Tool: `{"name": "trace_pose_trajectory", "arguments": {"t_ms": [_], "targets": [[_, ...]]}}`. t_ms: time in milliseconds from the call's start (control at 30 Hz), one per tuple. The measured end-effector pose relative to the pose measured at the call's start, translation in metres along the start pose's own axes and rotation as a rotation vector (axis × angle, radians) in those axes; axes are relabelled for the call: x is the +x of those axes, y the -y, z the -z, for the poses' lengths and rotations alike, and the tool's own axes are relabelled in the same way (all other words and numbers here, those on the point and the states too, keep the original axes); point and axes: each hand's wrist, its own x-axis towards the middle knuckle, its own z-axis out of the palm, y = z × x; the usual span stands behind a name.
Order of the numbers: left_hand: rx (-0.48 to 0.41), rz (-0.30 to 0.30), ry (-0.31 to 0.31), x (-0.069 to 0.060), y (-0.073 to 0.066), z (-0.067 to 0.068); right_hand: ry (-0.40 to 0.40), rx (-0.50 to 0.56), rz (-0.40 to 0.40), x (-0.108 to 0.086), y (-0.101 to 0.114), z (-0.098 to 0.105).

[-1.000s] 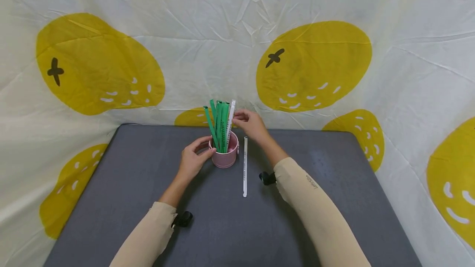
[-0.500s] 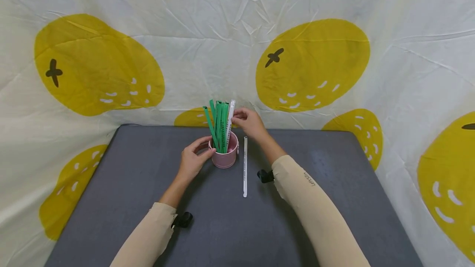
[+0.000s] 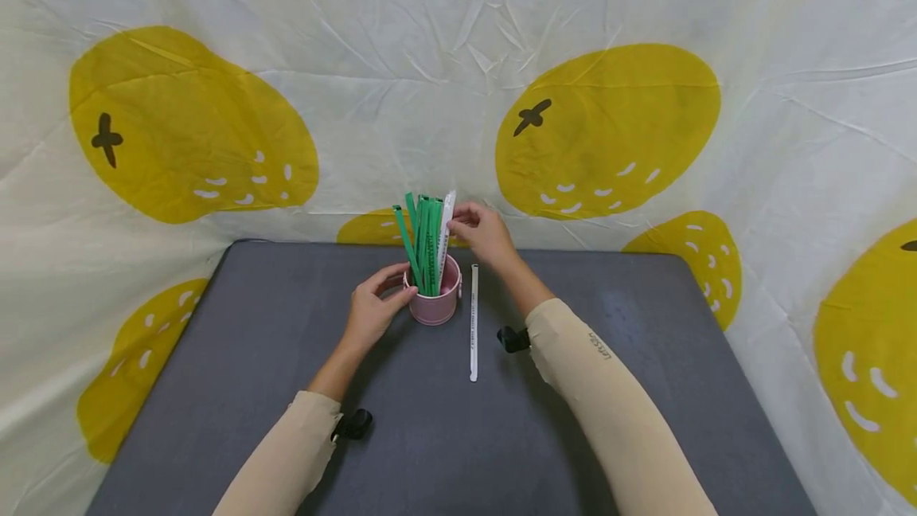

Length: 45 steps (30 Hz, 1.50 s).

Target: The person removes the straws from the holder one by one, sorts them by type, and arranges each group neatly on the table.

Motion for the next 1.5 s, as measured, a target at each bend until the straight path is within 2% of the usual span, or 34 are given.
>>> {"name": "trace_pose_trajectory", "arguments": {"t_ms": [267,567,767,1100,1267,1500], "targets": [[0.003,-0.003,0.003,-0.01,-0.028,-0.001,-0.033,0.01,0.022,-0.004,0.013,0.006],[-0.007,-0.021,0.011,-0.011,-0.029,0.0,-0.066,0.035,0.067,-0.008,0.034,0.023],[0.002,-0.019,0.023,-0.012,-0.032,0.002,-0.112,0.108,0.098,-0.011,0.047,0.04],[0.011,-0.016,0.042,-0.014,-0.035,0.004,-0.189,0.222,0.088,-0.021,0.062,0.065],[0.024,-0.008,0.048,-0.014,-0.035,0.005,-0.21,0.237,0.07,-0.028,0.065,0.078],[0.025,-0.013,0.047,-0.016,-0.032,0.005,-0.219,0.296,0.05,-0.038,0.055,0.092]]}}
